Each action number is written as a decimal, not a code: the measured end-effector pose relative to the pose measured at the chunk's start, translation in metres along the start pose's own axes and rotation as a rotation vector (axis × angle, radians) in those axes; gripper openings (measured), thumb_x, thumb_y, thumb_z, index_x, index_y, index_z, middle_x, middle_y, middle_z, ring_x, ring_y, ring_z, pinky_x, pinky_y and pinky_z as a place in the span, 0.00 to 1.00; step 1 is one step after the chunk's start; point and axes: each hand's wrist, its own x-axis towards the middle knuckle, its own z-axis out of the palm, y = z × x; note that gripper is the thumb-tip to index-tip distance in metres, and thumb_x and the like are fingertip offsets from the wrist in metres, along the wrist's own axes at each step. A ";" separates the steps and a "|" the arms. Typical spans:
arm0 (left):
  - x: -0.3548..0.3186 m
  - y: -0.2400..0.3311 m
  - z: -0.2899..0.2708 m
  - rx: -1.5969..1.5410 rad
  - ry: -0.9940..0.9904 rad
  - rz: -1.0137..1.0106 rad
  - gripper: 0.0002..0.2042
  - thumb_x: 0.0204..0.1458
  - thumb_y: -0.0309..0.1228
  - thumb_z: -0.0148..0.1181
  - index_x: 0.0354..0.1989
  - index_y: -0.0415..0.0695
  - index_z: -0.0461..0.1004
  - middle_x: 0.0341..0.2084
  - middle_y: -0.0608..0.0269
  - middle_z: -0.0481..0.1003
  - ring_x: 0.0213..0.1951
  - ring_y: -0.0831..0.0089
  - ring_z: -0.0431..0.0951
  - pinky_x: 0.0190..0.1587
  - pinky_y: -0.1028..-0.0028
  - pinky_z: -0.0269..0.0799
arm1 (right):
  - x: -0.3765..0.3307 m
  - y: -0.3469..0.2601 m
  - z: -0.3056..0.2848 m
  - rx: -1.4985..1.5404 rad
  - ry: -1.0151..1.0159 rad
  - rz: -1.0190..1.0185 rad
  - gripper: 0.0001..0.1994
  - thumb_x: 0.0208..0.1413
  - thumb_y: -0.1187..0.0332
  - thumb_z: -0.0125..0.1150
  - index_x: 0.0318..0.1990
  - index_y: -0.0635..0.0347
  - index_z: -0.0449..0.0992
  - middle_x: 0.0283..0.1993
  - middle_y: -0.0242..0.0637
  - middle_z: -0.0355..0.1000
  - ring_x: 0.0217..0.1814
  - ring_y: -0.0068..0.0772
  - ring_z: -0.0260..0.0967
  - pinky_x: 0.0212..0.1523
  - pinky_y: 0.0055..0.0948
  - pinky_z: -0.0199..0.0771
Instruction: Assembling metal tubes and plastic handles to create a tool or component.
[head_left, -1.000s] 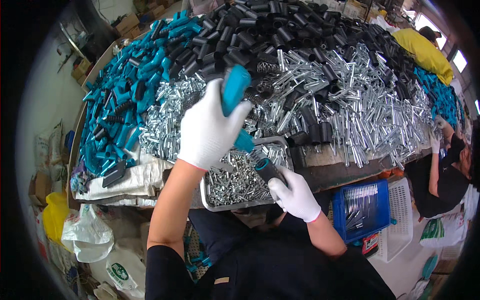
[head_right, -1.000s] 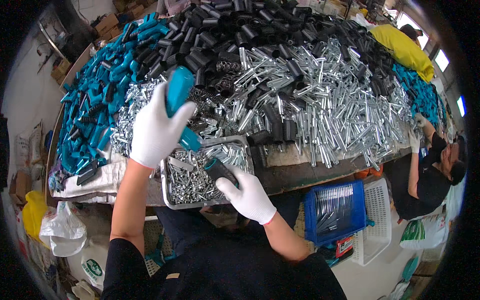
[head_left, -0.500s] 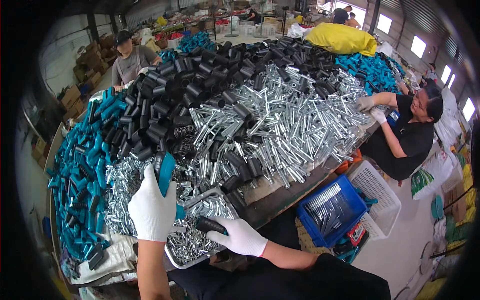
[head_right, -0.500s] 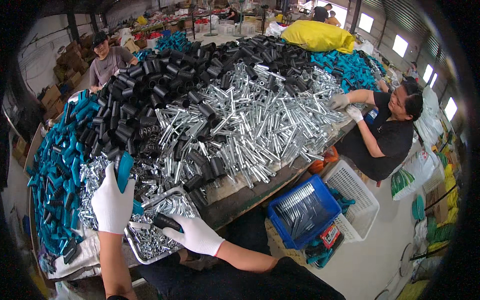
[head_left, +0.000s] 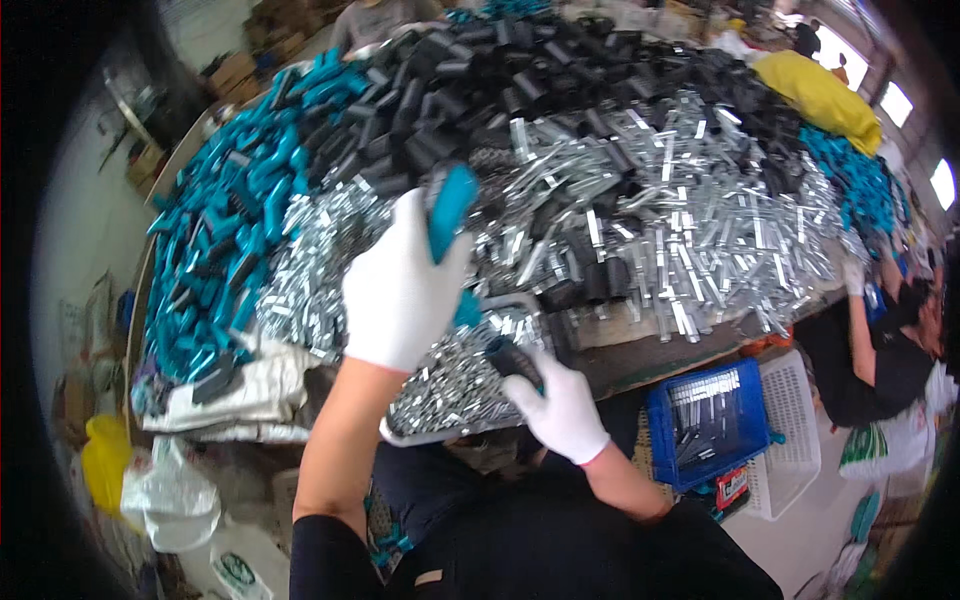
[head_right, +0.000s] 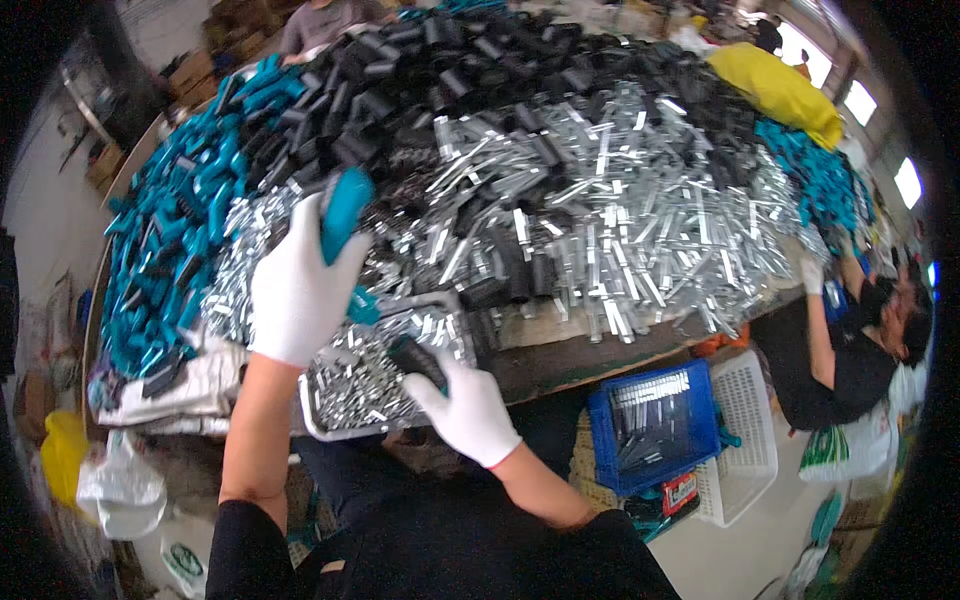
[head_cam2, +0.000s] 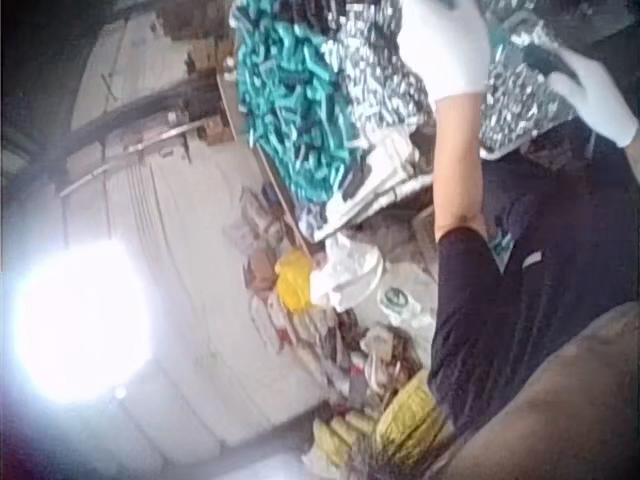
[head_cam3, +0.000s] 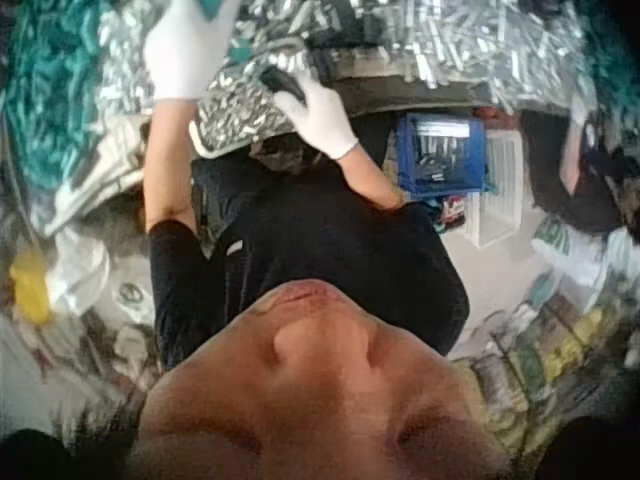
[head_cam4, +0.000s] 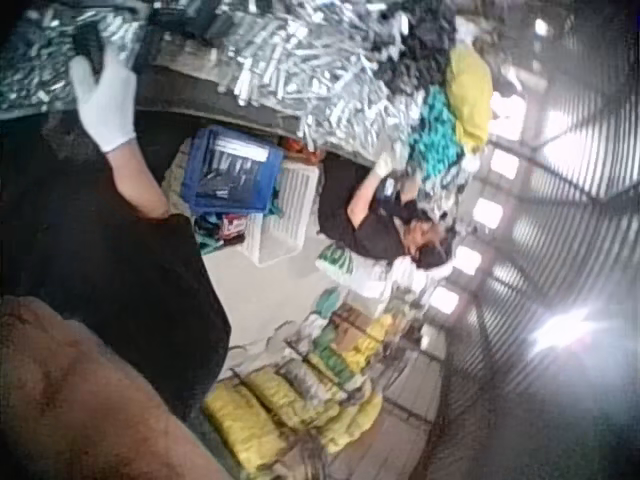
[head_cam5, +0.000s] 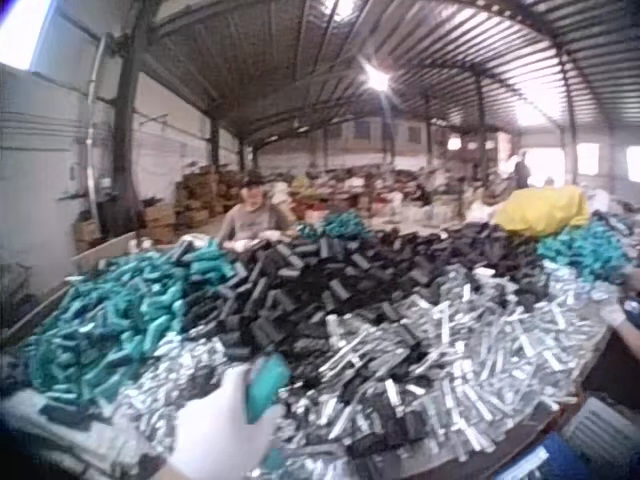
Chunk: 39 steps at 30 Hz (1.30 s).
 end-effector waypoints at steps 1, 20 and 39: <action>0.000 -0.002 0.004 0.001 0.017 0.019 0.25 0.53 0.42 0.64 0.57 0.44 0.68 0.30 0.43 0.79 0.34 0.44 0.81 0.37 0.58 0.75 | 0.000 0.002 -0.003 -0.042 -0.021 0.012 0.23 0.60 0.55 0.62 0.54 0.66 0.73 0.38 0.56 0.78 0.43 0.56 0.78 0.42 0.41 0.77; -0.016 -0.007 0.017 0.086 -0.164 0.006 0.23 0.51 0.42 0.65 0.49 0.40 0.69 0.24 0.48 0.79 0.28 0.48 0.82 0.31 0.58 0.77 | 0.007 -0.007 0.014 -0.117 -0.029 0.083 0.23 0.56 0.58 0.65 0.53 0.67 0.74 0.35 0.56 0.78 0.40 0.57 0.78 0.41 0.40 0.77; -0.017 -0.018 0.025 -0.023 -0.033 -0.196 0.20 0.50 0.41 0.66 0.47 0.41 0.73 0.29 0.43 0.80 0.34 0.44 0.81 0.40 0.55 0.76 | 0.023 -0.001 0.008 -0.316 -0.107 -0.076 0.24 0.57 0.53 0.63 0.52 0.64 0.72 0.27 0.53 0.76 0.31 0.56 0.77 0.32 0.47 0.77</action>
